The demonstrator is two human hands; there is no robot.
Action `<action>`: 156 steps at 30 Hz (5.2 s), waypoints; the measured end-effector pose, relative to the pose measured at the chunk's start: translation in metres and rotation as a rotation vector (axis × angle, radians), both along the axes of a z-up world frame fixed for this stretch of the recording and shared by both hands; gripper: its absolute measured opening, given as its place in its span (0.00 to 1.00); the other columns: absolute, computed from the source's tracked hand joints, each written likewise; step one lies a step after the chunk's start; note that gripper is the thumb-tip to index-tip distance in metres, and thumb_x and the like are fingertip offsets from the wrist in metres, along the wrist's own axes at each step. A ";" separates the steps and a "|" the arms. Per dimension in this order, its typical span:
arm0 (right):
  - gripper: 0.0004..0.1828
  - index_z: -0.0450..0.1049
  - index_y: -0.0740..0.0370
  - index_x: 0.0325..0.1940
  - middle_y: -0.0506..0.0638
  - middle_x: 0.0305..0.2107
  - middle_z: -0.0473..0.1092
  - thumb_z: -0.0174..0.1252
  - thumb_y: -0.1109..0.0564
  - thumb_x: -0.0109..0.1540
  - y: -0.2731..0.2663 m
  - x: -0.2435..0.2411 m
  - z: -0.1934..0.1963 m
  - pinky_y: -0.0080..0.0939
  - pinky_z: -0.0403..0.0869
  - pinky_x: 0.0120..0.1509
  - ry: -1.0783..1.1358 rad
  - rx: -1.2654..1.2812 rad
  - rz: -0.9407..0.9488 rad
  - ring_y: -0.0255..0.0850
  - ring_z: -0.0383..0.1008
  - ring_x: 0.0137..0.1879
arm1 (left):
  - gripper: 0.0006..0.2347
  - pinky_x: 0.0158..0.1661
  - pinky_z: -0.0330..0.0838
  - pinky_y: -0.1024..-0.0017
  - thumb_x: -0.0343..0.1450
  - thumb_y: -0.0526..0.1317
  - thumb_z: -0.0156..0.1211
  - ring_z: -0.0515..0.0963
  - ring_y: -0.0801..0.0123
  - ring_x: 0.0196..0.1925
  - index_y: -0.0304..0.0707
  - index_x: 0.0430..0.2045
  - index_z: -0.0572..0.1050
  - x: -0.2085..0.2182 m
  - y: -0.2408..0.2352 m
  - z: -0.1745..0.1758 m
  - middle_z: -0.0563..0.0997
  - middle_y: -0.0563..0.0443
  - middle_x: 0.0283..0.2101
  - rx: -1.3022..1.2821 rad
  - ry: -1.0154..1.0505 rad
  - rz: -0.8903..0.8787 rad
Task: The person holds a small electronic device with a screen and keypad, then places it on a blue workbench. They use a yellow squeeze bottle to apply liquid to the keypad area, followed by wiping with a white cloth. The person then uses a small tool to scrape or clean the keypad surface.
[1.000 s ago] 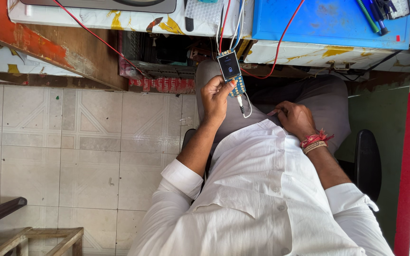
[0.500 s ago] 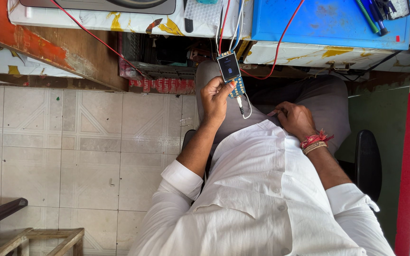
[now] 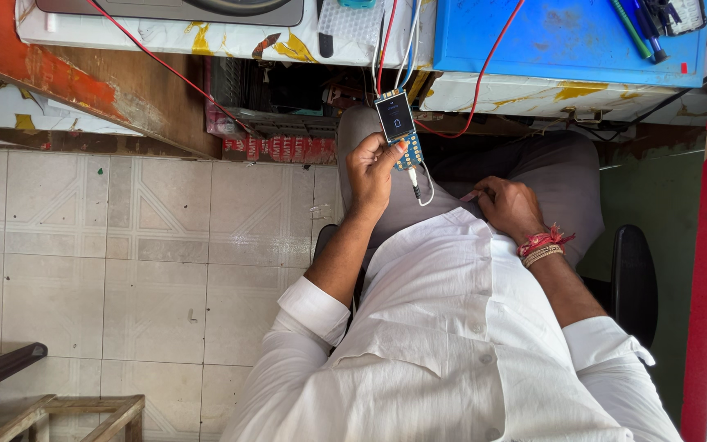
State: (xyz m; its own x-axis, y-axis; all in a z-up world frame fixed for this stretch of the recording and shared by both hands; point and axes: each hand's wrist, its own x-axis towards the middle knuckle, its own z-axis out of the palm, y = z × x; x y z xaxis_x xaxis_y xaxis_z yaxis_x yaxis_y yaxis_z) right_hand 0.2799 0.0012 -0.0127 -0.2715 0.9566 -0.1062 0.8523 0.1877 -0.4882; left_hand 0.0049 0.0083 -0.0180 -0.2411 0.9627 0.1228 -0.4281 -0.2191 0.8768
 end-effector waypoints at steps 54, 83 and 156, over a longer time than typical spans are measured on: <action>0.11 0.82 0.58 0.42 0.54 0.33 0.80 0.60 0.53 0.60 0.002 -0.001 -0.001 0.49 0.79 0.45 -0.008 0.015 -0.016 0.51 0.82 0.39 | 0.04 0.40 0.74 0.78 0.73 0.30 0.63 0.81 0.77 0.37 0.24 0.38 0.79 0.002 0.001 0.004 0.84 0.48 0.36 -0.072 -0.144 0.108; 0.13 0.79 0.63 0.43 0.51 0.25 0.74 0.71 0.53 0.61 -0.007 -0.070 0.081 0.43 0.75 0.35 0.223 0.367 0.062 0.43 0.77 0.29 | 0.05 0.43 0.73 0.78 0.74 0.31 0.63 0.81 0.77 0.40 0.27 0.39 0.79 0.013 0.002 0.000 0.84 0.49 0.38 -0.053 -0.232 0.199; 0.06 0.79 0.65 0.41 0.54 0.35 0.79 0.69 0.60 0.63 0.006 -0.119 0.080 0.40 0.77 0.40 0.406 0.193 0.357 0.43 0.81 0.38 | 0.04 0.32 0.82 0.66 0.72 0.32 0.61 0.83 0.68 0.33 0.27 0.31 0.77 -0.005 -0.007 0.032 0.82 0.43 0.33 -0.198 -0.375 0.263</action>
State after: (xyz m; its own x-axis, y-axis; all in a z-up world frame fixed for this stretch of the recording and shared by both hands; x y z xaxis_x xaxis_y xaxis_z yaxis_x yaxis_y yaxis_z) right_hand 0.1609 0.0074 0.0677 -0.5635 0.7900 0.2416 0.4715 0.5477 -0.6912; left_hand 0.0001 0.0017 0.0143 -0.4711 0.8596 -0.1979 -0.6747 -0.2066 0.7086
